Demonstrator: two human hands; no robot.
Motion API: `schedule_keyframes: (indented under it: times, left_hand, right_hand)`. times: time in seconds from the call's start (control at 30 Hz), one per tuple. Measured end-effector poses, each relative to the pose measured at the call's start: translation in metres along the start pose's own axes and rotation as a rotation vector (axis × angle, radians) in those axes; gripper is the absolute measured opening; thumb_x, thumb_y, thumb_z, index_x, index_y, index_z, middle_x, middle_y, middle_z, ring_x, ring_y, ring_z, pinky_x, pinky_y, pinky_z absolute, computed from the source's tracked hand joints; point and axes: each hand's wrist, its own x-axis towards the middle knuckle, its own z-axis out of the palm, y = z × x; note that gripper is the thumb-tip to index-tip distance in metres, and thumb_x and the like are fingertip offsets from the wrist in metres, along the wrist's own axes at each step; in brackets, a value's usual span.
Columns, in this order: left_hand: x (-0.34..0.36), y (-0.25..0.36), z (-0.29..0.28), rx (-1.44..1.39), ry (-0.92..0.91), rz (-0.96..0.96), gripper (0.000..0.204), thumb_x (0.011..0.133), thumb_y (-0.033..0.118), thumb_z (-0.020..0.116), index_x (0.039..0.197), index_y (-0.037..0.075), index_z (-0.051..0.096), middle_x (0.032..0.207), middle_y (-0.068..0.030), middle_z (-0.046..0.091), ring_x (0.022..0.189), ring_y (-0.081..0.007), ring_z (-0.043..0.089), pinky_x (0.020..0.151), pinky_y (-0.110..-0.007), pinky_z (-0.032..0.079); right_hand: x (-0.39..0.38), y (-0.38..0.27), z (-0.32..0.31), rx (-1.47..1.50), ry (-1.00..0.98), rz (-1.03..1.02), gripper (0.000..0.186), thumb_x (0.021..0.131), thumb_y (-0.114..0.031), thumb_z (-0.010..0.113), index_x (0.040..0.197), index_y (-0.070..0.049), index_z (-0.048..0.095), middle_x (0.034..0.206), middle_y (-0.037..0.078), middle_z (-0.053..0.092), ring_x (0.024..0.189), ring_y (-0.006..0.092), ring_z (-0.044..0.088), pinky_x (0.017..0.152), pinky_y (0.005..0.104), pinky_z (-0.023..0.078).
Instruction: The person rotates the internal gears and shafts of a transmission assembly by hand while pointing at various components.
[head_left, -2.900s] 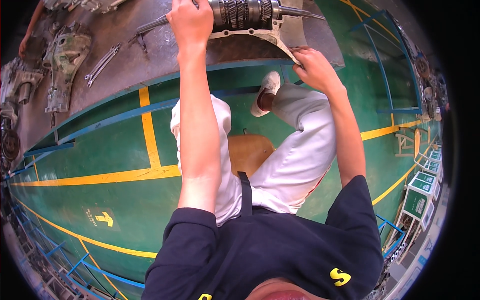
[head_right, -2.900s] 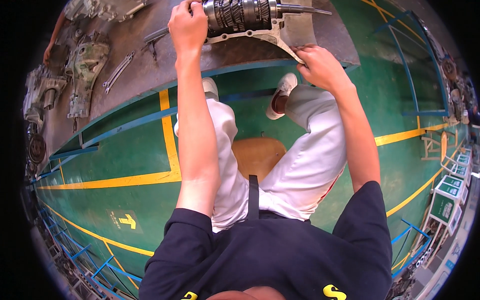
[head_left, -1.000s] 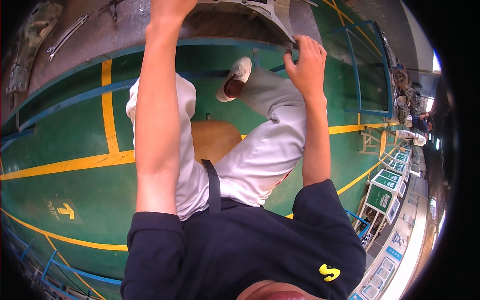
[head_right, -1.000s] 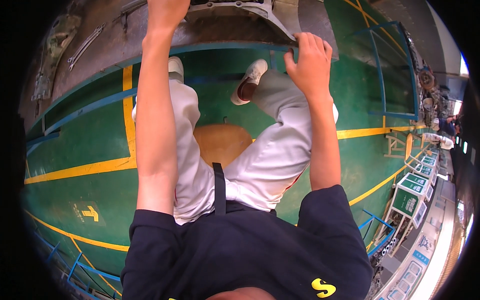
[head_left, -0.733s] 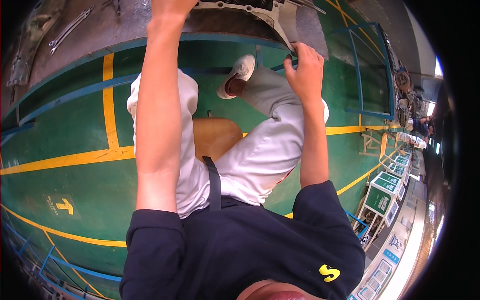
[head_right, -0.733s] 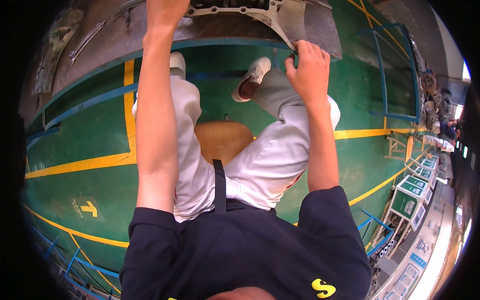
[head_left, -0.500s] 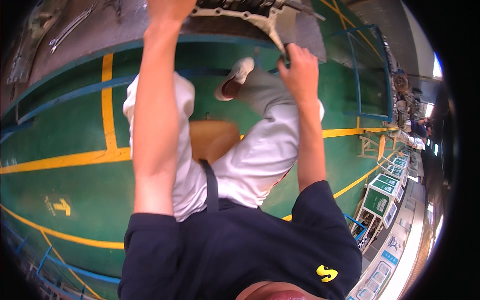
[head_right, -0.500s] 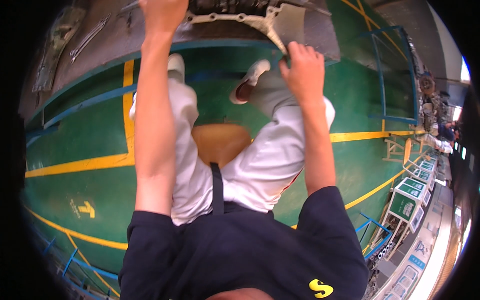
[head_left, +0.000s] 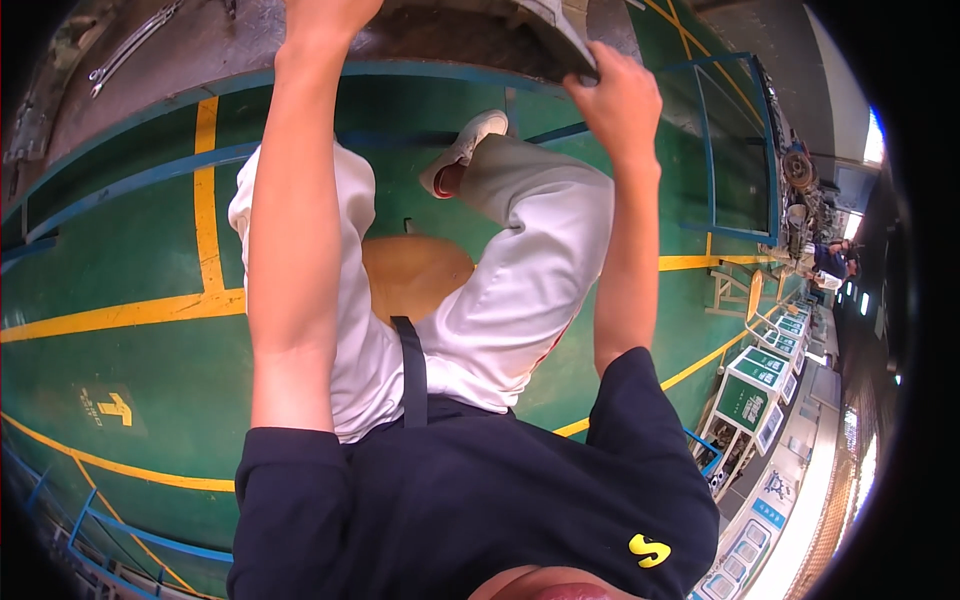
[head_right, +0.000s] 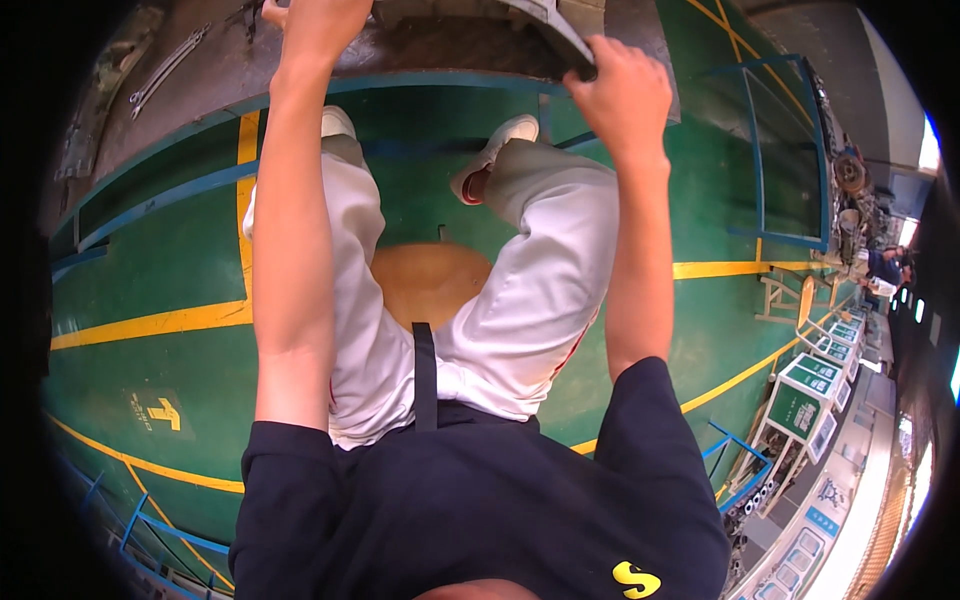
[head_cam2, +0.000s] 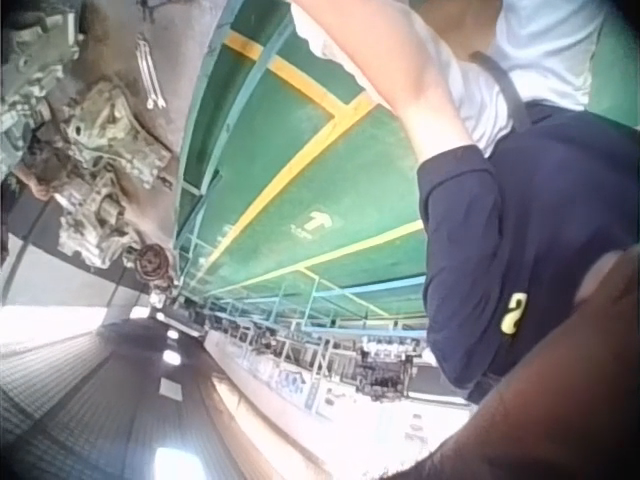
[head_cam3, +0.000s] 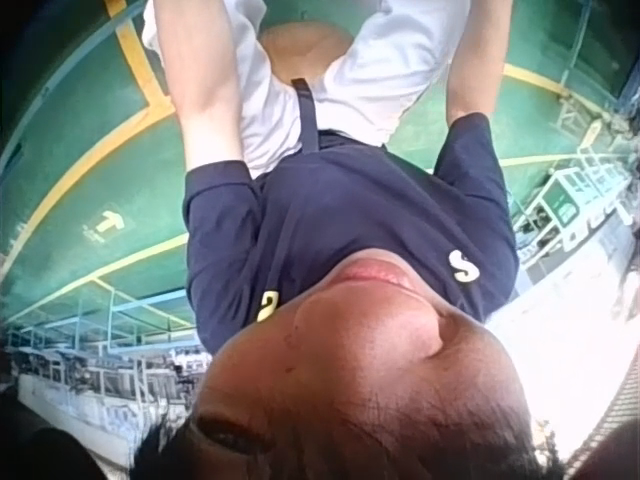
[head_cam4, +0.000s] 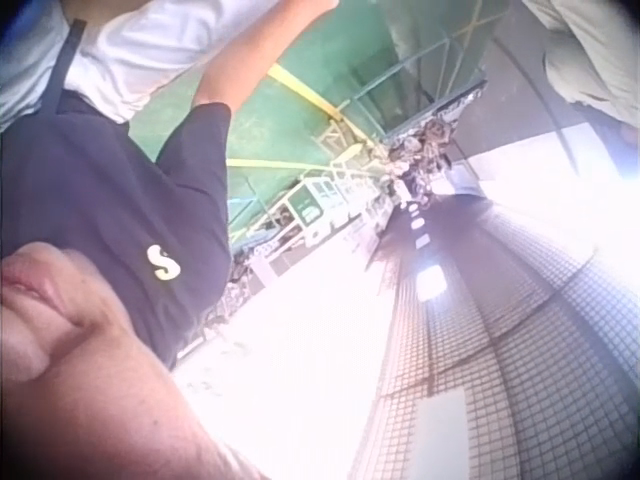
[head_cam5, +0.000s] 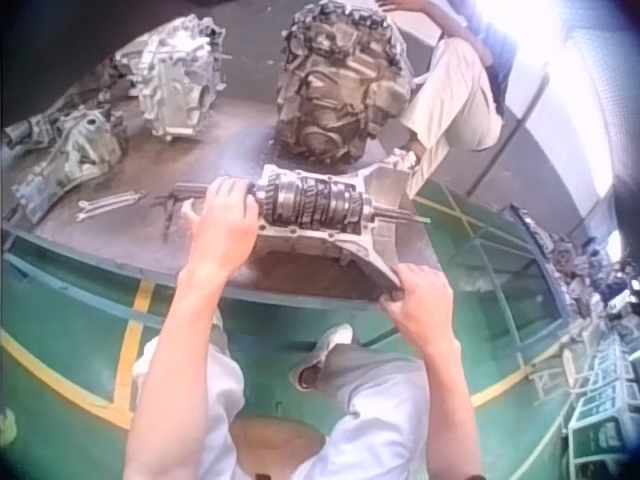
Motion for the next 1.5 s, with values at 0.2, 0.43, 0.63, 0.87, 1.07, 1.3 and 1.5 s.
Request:
schedule_keyframes:
  times: [0.2, 0.43, 0.63, 0.87, 1.07, 1.3, 1.5]
  left_hand:
    - [0.01, -0.009, 0.006, 0.023, -0.112, 0.001, 0.031, 0.092, 0.021, 0.044, 0.117, 0.007, 0.056, 0.124, -0.0102, 0.054, 0.124, -0.0255, 0.045, 0.098, -0.067, 0.03]
    - [0.012, -0.01, -0.002, -0.064, 0.028, -0.029, 0.026, 0.087, 0.022, 0.049, 0.104, 0.008, 0.062, 0.111, -0.0093, 0.062, 0.115, -0.0263, 0.051, 0.097, -0.065, 0.028]
    - [-0.001, 0.02, -0.019, -0.06, 0.127, -0.197, 0.025, 0.085, 0.026, 0.051, 0.081, 0.007, 0.067, 0.096, -0.0109, 0.067, 0.104, -0.0286, 0.057, 0.097, -0.066, 0.026]
    - [-0.019, 0.019, -0.019, 0.005, 0.219, -0.33, 0.03, 0.085, 0.028, 0.051, 0.075, 0.005, 0.068, 0.092, -0.0117, 0.068, 0.101, -0.0309, 0.057, 0.096, -0.069, 0.025]
    - [-0.01, 0.031, -0.023, 0.01, 0.228, -0.329, 0.029, 0.089, 0.025, 0.048, 0.079, 0.006, 0.068, 0.094, -0.009, 0.067, 0.105, -0.0303, 0.055, 0.096, -0.07, 0.024]
    - [-0.001, 0.022, 0.0, -0.09, 0.305, -0.167, 0.029, 0.091, 0.021, 0.047, 0.081, 0.002, 0.066, 0.095, -0.0128, 0.066, 0.105, -0.0315, 0.052, 0.095, -0.061, 0.033]
    - [0.002, 0.002, 0.013, -0.249, 0.285, 0.015, 0.027, 0.089, 0.022, 0.051, 0.09, 0.001, 0.068, 0.101, -0.016, 0.065, 0.106, -0.0358, 0.053, 0.096, -0.043, 0.04]
  right_hand:
    - [0.032, -0.004, -0.018, -0.017, -0.133, 0.08, 0.034, 0.072, -0.034, 0.069, 0.101, -0.017, 0.069, 0.089, 0.011, 0.067, 0.084, 0.0343, 0.063, 0.072, 0.0418, 0.051]
    - [0.005, -0.007, -0.002, -0.006, 0.006, 0.042, 0.03, 0.074, -0.034, 0.07, 0.096, -0.014, 0.069, 0.084, 0.011, 0.067, 0.08, 0.0355, 0.062, 0.068, 0.0422, 0.05]
    - [-0.038, -0.009, 0.012, 0.007, -0.079, 0.049, 0.023, 0.079, -0.02, 0.065, 0.1, -0.01, 0.068, 0.093, 0.009, 0.068, 0.088, 0.0302, 0.063, 0.074, 0.0408, 0.05]
    - [-0.061, -0.009, 0.033, -0.006, -0.097, -0.091, 0.05, 0.071, -0.007, 0.062, 0.121, -0.012, 0.062, 0.119, 0.003, 0.064, 0.105, 0.0226, 0.059, 0.087, 0.0381, 0.049]
    - [-0.051, -0.008, 0.027, 0.026, -0.095, -0.075, 0.048, 0.07, -0.003, 0.059, 0.118, -0.008, 0.063, 0.114, 0.006, 0.065, 0.1, 0.0266, 0.059, 0.086, 0.0375, 0.05]
    - [-0.023, -0.011, -0.005, 0.115, -0.168, 0.015, 0.028, 0.069, -0.004, 0.057, 0.094, -0.005, 0.068, 0.092, 0.011, 0.066, 0.089, 0.0305, 0.061, 0.073, 0.0418, 0.051]
    - [-0.005, -0.005, -0.022, 0.053, -0.238, 0.042, 0.018, 0.068, -0.01, 0.057, 0.082, -0.006, 0.066, 0.082, 0.014, 0.065, 0.079, 0.0362, 0.061, 0.067, 0.0448, 0.05]
